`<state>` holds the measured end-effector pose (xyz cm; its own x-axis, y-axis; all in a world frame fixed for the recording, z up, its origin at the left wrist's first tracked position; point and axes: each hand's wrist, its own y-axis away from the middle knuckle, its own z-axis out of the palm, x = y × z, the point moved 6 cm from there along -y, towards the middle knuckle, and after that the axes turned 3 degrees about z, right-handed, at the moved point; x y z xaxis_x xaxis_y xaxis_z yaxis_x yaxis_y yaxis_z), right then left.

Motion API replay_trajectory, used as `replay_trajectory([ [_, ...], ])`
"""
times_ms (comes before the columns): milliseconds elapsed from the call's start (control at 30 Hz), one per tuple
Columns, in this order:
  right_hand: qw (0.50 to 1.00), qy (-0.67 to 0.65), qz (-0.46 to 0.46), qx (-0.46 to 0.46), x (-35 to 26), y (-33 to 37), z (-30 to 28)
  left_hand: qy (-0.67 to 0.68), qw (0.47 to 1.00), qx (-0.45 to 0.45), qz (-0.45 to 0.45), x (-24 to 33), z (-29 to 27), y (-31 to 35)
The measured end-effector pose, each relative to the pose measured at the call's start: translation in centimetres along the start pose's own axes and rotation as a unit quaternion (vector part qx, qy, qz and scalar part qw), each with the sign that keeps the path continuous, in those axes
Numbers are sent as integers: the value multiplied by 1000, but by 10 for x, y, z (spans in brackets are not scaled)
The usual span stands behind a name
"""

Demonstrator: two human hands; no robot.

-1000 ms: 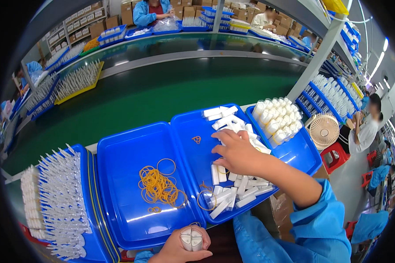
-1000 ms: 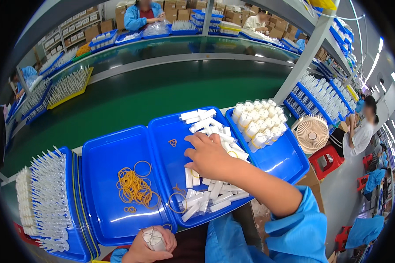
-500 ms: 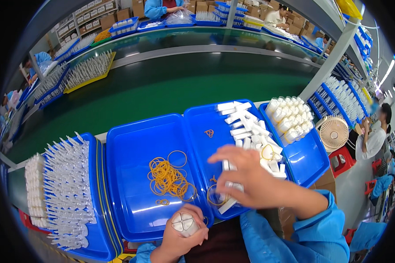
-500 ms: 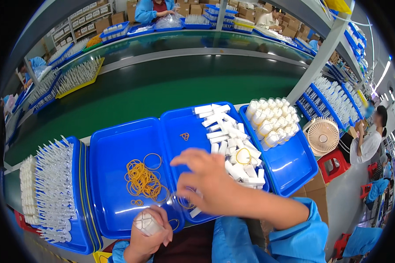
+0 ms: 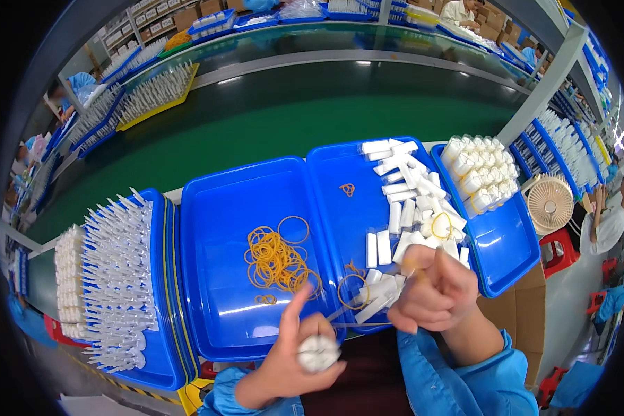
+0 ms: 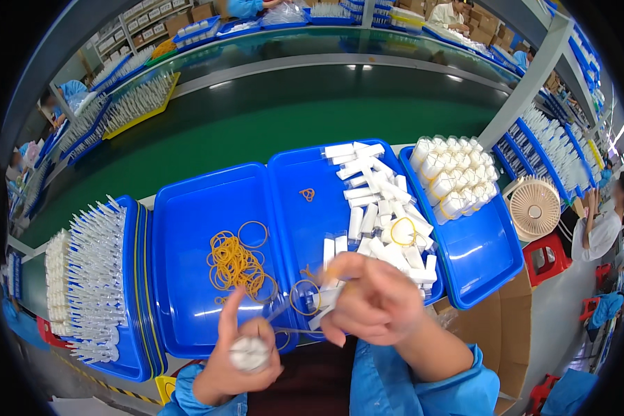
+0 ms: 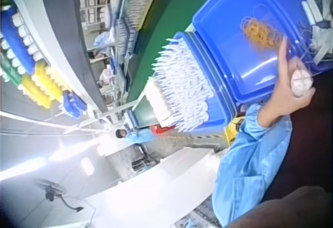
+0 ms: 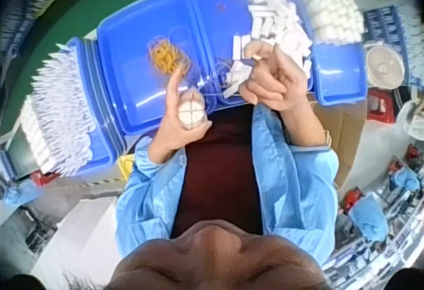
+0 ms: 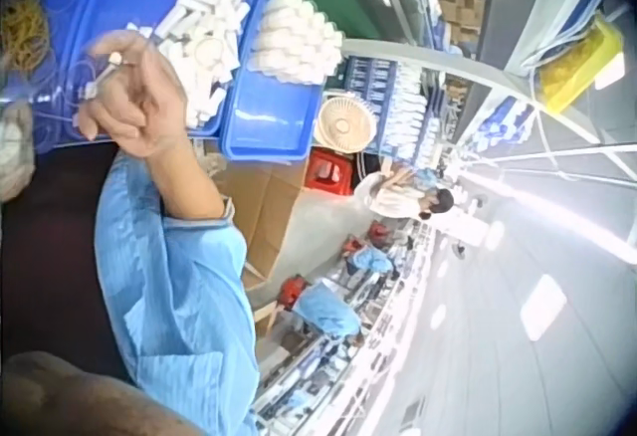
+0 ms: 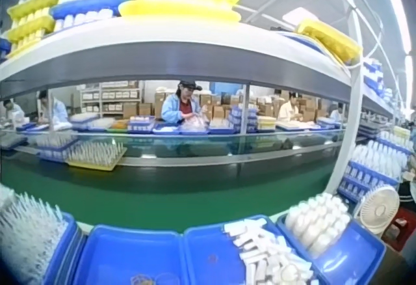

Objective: Assemble small plastic components and bundle them with rubber bands on a production line.

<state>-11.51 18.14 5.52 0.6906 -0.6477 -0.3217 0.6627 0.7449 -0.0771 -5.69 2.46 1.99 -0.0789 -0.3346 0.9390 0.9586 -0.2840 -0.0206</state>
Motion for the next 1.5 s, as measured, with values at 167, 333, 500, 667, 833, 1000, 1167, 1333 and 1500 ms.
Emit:
replay_trajectory([
  [167,664,715,15,-220,70,7,65,-193,981,16,17,0,6,-19],
  [333,966,209,-8,-155,50,34,12,228,972,51,-3,-3,-7,-12],
  [500,974,224,33,1,25,37,-7,-182,959,-12,215,7,26,-11],
  [667,666,744,11,48,22,36,10,-548,824,-57,133,-5,54,-4],
  [833,577,808,-33,116,28,55,14,-375,894,-231,82,-12,66,1],
  [1000,577,811,-39,89,-45,109,27,-556,801,-2,224,75,17,16],
  [1167,358,726,-256,528,-162,193,17,-751,595,257,125,136,-52,56],
  [1333,208,761,-238,566,-224,193,-6,-807,546,216,-69,125,-109,79],
  [1500,130,796,-208,553,-251,185,-35,-811,525,245,-82,124,-127,81],
])
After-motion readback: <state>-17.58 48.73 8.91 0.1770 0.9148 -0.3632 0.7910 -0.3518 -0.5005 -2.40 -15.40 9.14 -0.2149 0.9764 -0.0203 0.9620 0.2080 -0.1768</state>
